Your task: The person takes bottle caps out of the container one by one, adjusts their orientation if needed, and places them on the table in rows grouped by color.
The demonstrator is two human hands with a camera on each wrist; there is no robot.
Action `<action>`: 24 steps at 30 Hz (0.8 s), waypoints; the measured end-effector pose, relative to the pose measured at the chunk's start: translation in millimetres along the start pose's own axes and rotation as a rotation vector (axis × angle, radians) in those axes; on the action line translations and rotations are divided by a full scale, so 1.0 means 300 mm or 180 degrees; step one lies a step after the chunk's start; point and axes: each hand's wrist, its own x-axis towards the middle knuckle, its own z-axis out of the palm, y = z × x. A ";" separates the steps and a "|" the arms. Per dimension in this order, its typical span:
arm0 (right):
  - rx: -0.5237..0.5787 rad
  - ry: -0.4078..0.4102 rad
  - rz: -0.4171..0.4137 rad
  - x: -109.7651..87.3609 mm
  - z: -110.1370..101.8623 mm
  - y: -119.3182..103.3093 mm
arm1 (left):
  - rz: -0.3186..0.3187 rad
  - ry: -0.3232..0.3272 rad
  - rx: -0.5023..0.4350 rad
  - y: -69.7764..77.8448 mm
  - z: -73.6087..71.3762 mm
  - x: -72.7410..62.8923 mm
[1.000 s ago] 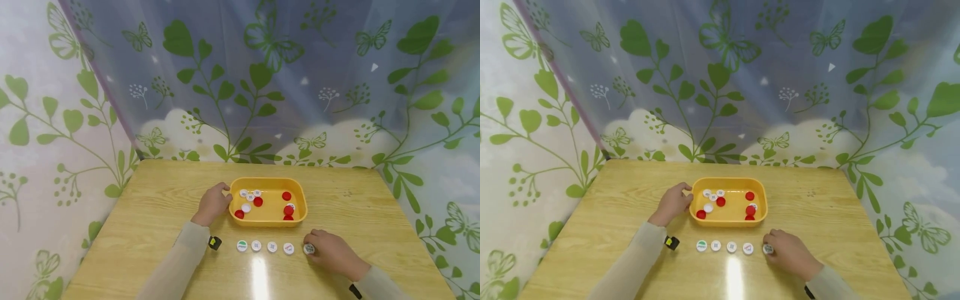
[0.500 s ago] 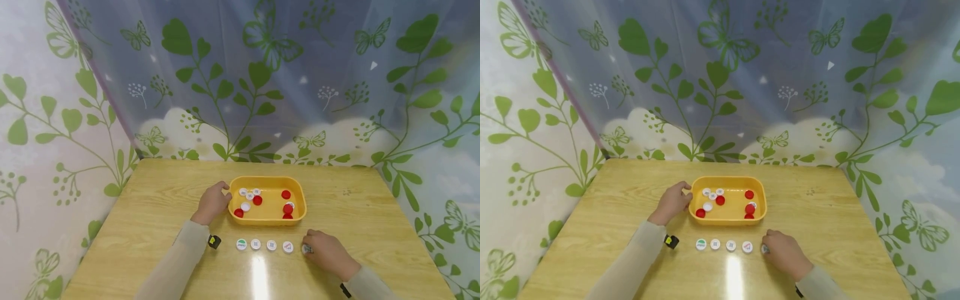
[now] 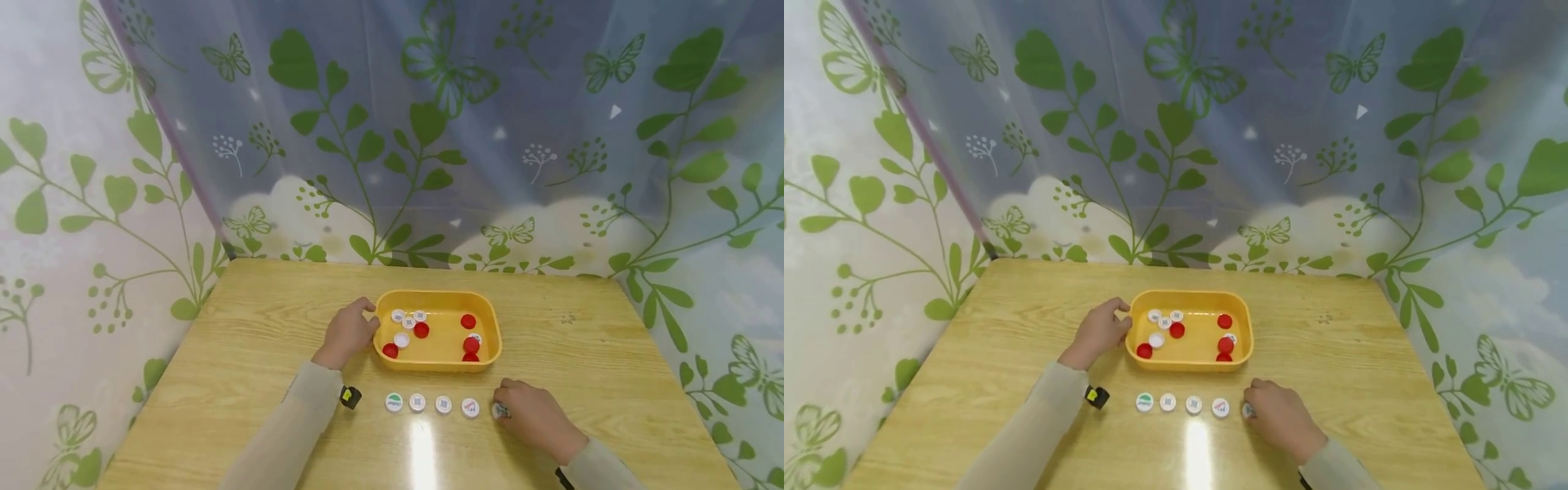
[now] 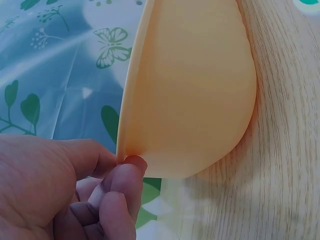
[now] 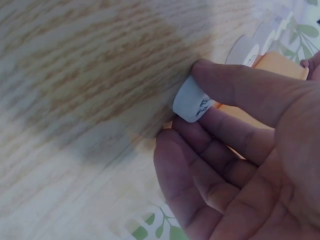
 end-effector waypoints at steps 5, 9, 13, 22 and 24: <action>0.0079 -0.0046 0.0053 0.014 -0.005 0.000 | 0.0014 0.0058 -0.0018 -0.004 0.000 0.003; 0.0220 -0.0199 0.0137 0.013 -0.008 0.016 | 0.0064 0.0060 0.0024 -0.004 0.002 0.005; 0.0217 -0.0367 0.0133 0.009 -0.051 0.033 | 0.0099 0.0024 0.0064 0.000 0.007 0.000; -0.0077 0.0615 -0.0478 0.132 -0.338 -0.045 | 0.0059 0.0075 0.0120 -0.001 0.008 0.000; -0.0105 0.0704 -0.0595 0.175 -0.375 -0.066 | 0.0048 0.0074 0.0122 -0.001 0.004 0.001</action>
